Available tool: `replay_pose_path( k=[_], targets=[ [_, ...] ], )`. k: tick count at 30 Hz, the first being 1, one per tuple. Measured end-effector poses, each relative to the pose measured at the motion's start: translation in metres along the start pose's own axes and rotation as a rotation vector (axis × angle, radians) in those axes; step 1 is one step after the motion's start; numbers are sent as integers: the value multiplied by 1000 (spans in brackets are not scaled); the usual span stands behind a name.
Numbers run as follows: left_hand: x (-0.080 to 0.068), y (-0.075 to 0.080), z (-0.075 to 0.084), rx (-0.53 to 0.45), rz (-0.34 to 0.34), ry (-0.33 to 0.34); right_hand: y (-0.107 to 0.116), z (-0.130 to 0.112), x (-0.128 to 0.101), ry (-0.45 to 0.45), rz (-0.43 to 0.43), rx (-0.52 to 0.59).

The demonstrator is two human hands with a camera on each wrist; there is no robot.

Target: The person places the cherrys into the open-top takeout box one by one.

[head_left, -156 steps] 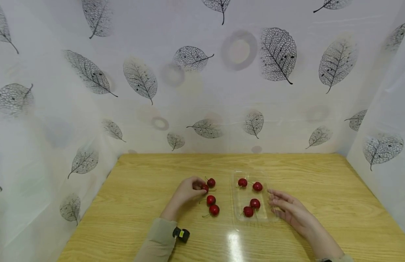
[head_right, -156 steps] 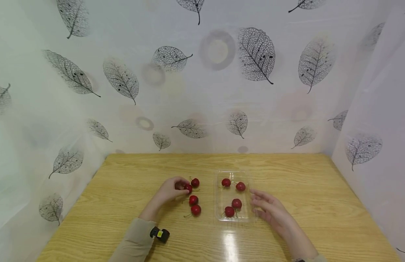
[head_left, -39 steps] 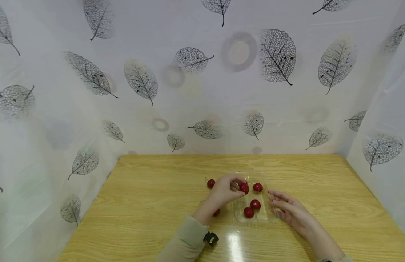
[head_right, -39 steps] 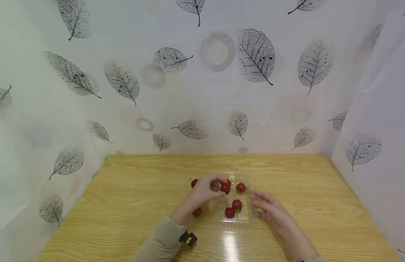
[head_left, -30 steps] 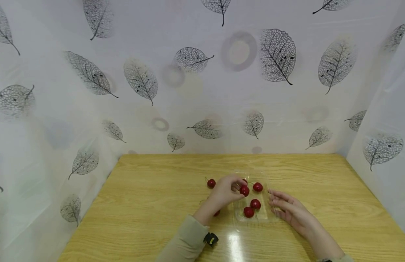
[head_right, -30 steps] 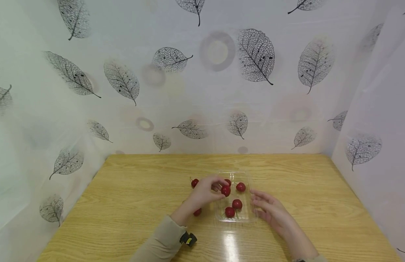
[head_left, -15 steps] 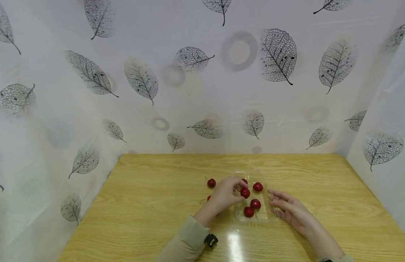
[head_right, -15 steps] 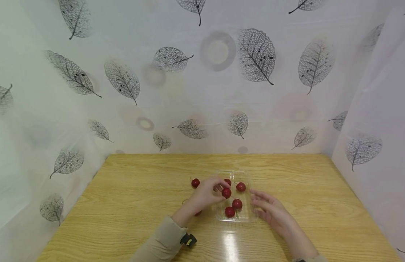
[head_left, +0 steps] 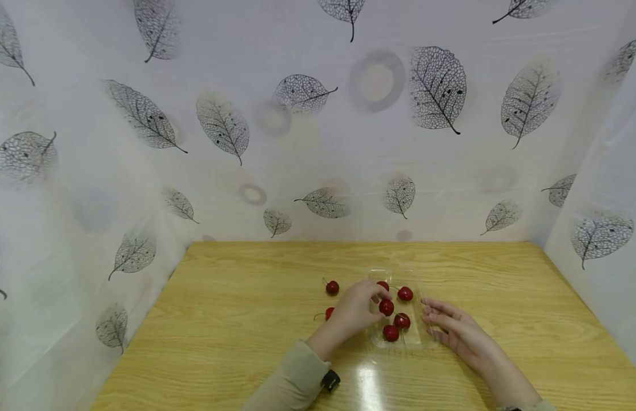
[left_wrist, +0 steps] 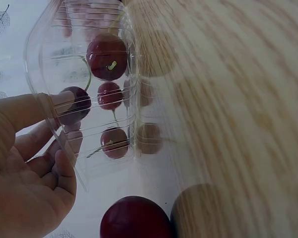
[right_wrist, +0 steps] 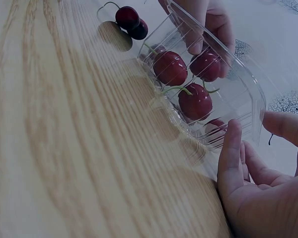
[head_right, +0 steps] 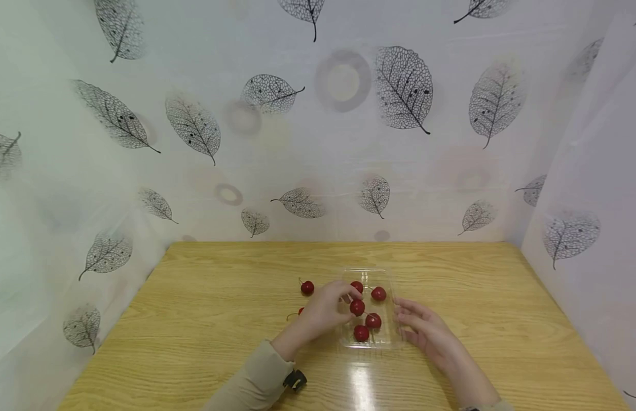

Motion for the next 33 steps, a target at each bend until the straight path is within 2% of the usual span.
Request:
replay_pose_path(
  k=[21,33],
  targets=[
    [0,1,1,-37,-18,-6,0,1,0,-7,13,1],
    [4,9,1,-97,-8,-37,1,2,0,3,-5,9]
  ],
)
Point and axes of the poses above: each hand's wrist, its own x-axis towards the middle knuckle, its own y-axis out of the back of the hand, z = x × y, the point moved 2 cm from there along x, towards the middle knuckle, and after that the axes turned 1 degree about -z, right-handed, at the moved point
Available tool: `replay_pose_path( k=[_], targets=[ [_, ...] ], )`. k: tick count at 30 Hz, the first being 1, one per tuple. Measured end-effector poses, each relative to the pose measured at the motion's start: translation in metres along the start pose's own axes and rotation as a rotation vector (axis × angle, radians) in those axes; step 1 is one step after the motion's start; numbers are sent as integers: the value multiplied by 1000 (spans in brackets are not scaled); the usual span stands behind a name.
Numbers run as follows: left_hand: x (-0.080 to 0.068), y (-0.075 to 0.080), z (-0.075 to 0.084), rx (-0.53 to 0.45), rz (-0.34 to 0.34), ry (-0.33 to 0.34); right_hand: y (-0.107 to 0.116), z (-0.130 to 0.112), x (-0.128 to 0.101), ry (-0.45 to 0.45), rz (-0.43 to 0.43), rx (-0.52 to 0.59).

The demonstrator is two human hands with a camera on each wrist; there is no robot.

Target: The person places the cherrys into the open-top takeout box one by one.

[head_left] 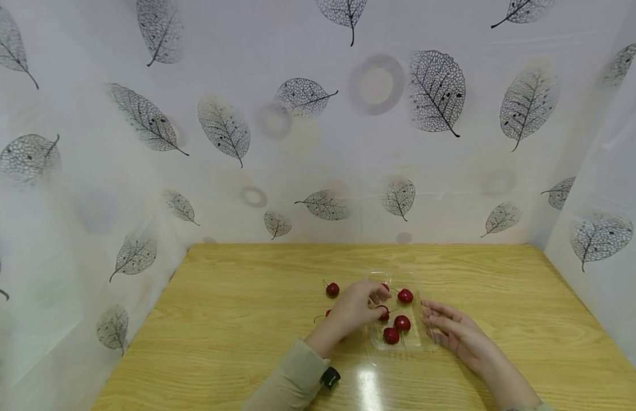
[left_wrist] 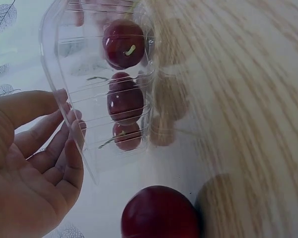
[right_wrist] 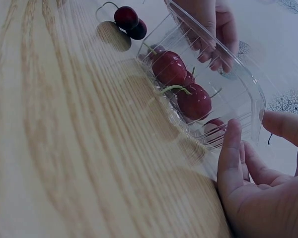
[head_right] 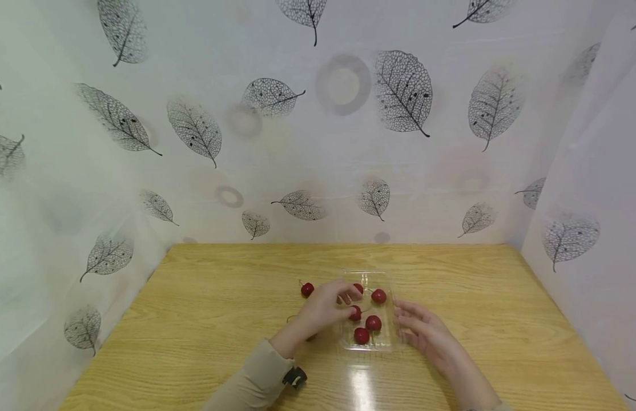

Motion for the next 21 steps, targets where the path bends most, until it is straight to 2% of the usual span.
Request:
replay_pose_path(
  k=[5,14,21],
  targets=[
    [1,4,0,-28,19,-9,1,0,0,-10,10,4],
    [1,16,-6,-15,60,31,0,-1,0,-8,17,4],
    [1,29,-13,-75,102,37,0,0,0,-2,7,3]
  ],
)
Point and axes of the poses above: each hand's wrist, its own x-axis towards the middle knuckle, its own y-axis out of the back of the hand, z = x × y, the point moved 2 cm from there along x, towards the middle knuckle, and after that the axes turned 1 degree about -z, right-handed, at the moved point
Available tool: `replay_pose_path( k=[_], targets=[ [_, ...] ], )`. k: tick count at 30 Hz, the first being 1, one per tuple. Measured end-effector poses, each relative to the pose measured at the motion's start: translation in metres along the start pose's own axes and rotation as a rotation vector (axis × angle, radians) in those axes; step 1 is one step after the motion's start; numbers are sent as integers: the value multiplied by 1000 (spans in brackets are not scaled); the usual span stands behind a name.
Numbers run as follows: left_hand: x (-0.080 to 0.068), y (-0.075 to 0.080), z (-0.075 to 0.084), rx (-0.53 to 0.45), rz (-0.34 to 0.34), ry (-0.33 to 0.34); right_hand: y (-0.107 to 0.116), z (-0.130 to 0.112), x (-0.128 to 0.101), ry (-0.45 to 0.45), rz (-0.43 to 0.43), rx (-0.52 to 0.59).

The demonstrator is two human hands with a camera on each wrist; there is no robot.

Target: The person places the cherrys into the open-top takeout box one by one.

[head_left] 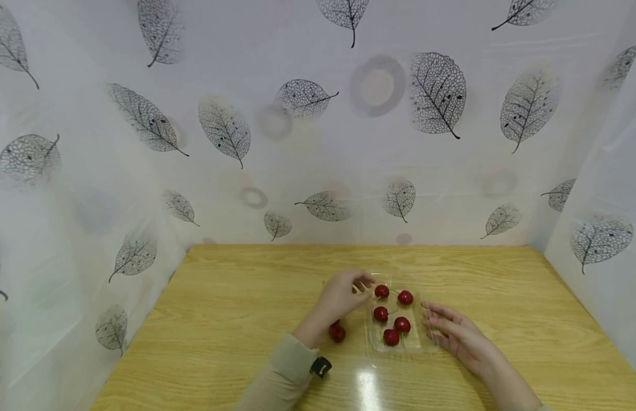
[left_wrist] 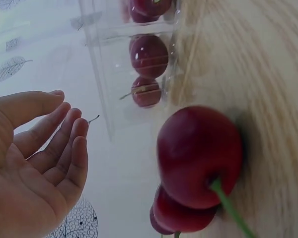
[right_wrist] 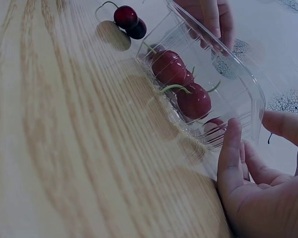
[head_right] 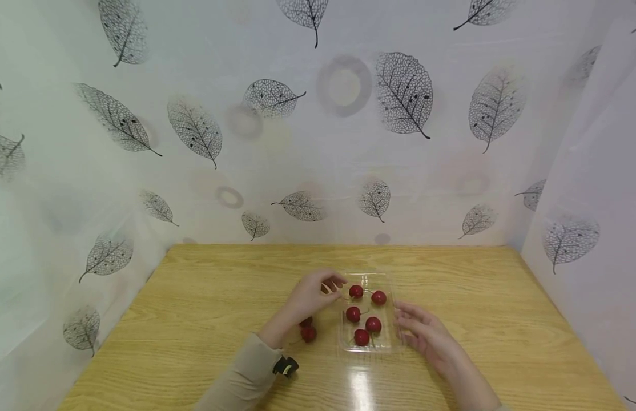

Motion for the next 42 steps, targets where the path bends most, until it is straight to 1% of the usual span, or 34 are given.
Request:
replay_pose_path(
  k=[7,17,24,27,31,35,39,42],
  targets=[
    [2,14,-6,-15,47,-7,0,0,-1,-2,1,-1],
    [3,32,-16,-22,74,42,1,1,0,-6,6,0],
    [2,43,-25,-43,112,72,0,1,0,-11,18,0],
    [1,45,-30,-53,130,83,0,0,0,-11,21,-8],
    [0,47,-42,-40,162,92,-1,-1,0,-13,22,-14],
    [-1,48,-52,-58,192,107,-1,-1,0,-16,21,-10],
    [-2,49,-61,-71,210,125,0,0,0,-13,19,-9],
    [-3,49,-65,-65,218,125,0,0,0,-11,17,-10]
  ],
)
Point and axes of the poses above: each hand's wrist, its own x-axis towards the middle knuckle, its own y-axis out of the back of the hand, z = x × y, the point moved 2 cm from there along x, towards the middle knuckle, and after that the axes turned 1 degree about -z, right-handed, at the moved point
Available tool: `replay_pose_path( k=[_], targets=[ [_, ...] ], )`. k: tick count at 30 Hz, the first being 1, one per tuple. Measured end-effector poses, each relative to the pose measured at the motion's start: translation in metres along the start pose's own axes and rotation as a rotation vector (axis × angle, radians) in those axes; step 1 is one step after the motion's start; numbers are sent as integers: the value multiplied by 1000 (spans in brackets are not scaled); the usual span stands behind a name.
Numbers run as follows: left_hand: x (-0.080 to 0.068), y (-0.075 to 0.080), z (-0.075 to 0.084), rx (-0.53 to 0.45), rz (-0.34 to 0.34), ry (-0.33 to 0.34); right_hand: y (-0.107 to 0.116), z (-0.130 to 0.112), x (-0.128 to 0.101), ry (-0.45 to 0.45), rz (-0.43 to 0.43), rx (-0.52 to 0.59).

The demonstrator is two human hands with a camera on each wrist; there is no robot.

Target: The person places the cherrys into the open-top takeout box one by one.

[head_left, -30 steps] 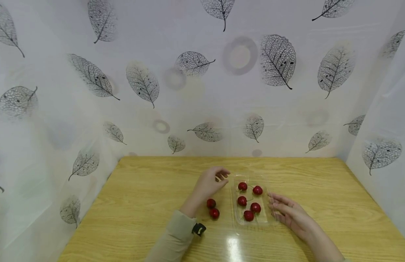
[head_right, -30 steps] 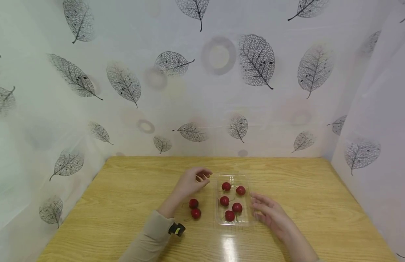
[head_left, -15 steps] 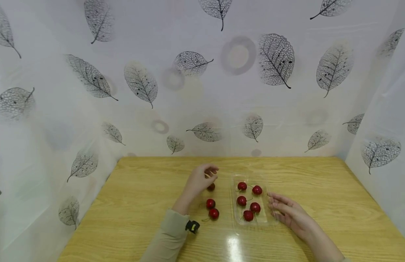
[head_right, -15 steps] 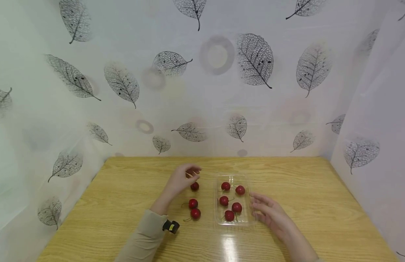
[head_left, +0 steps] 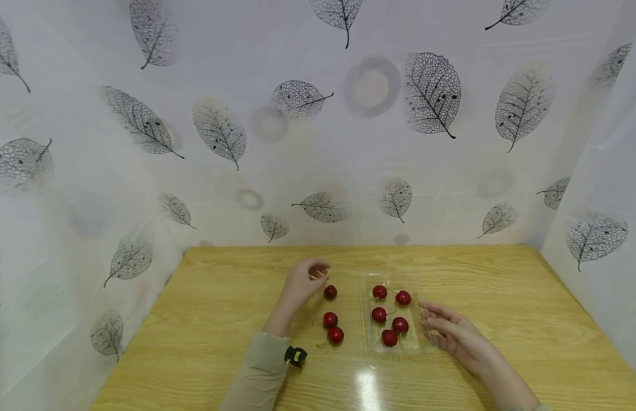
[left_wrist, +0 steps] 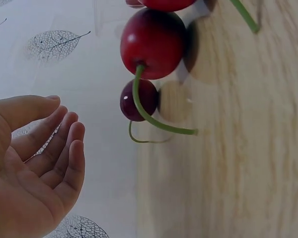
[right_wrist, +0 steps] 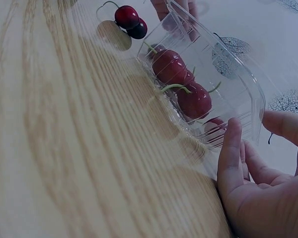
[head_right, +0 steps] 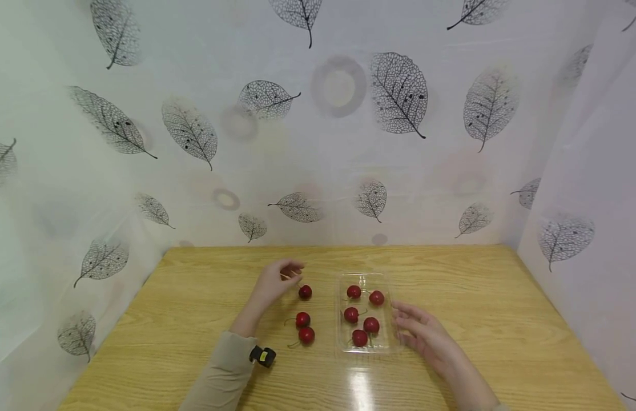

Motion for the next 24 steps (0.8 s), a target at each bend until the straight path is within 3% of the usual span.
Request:
replay_pose_path(
  k=[15,24],
  targets=[
    [-4,-4,-15,12,2,35,1,0,0,7,-13,19],
    [-4,-9,-21,9,-45,75,2,1,0,8,-19,18]
  ],
)
Point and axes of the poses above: each hand's wrist, its own x-axis towards the middle knuckle, its own y-axis out of the back of the hand, z = x × y, the point moved 2 cm from there along x, towards the middle knuckle, and after that the axes turned 1 degree about -z, right-handed, at the moved point
